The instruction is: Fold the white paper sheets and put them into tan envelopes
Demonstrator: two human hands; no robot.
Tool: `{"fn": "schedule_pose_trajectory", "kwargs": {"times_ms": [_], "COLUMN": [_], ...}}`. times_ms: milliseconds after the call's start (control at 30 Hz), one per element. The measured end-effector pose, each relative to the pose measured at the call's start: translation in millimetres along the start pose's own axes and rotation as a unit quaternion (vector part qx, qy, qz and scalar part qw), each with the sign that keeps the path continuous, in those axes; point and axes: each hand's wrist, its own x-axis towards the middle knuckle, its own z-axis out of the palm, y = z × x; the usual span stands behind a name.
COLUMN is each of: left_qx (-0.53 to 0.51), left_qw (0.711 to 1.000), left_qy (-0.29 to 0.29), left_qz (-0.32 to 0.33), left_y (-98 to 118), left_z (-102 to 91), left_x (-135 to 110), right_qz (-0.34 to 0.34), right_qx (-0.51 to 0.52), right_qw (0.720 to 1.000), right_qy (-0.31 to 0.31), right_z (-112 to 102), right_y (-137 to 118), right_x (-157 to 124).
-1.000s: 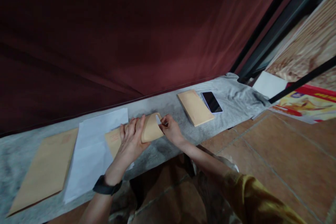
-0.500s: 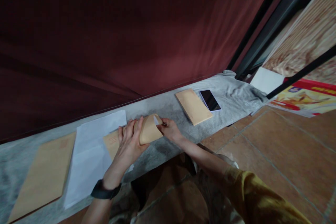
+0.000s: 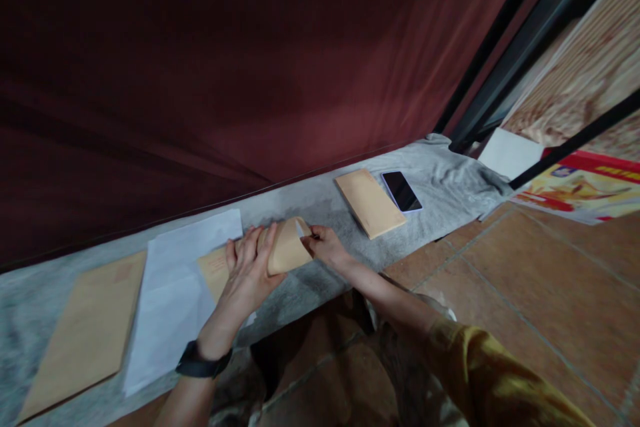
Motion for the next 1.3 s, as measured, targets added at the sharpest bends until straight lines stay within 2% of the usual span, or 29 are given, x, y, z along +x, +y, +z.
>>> {"fn": "schedule_pose_trajectory", "kwargs": {"times_ms": [233,633,867,933,1000,1067,1167,1233,1300], "left_qx": [-0.005,-0.003,-0.007,-0.011,-0.017,-0.034,-0.104,-0.191,-0.328], "left_qw": [1.000,1.000,1.000,0.999,0.999,0.995,0.970,0.935,0.876], "left_qy": [-0.003,0.000,-0.003,0.003,0.035,0.098,0.204,0.244,0.238], "left_qz": [0.003,0.014,0.022,0.030,0.034,0.009,-0.085,-0.172,-0.261], "left_y": [-0.3,1.4,-1.4,-0.1,3.9,9.9,19.5,24.7,29.5], "left_z": [1.1,2.4,5.5,3.7,-1.1,-7.5,-13.9,-12.1,-5.3], "left_x": [-0.8,-1.1,-2.7,-2.3,-0.7,1.6,5.4,7.9,10.5], "right_qz": [0.001,0.013,0.034,0.059,0.081,0.085,0.099,0.121,0.134], "right_qx": [-0.059,-0.084,-0.044,0.004,0.076,0.160,0.261,0.295,0.305], "right_qw": [0.998,0.996,0.998,0.998,0.994,0.983,0.959,0.944,0.937], "right_qy": [0.002,-0.011,-0.016,-0.015,-0.005,0.009,0.052,0.085,0.102], "right_z": [-1.8,-4.0,-3.2,-3.7,-6.2,-10.7,-16.9,-17.3,-13.3], "right_y": [-7.5,-11.0,-10.1,-13.2,-18.1,-23.4,-28.3,-28.4,-26.5], "right_x": [-3.2,-3.5,-4.3,-5.2,-5.9,-6.1,-5.5,-5.3,-6.3]}}
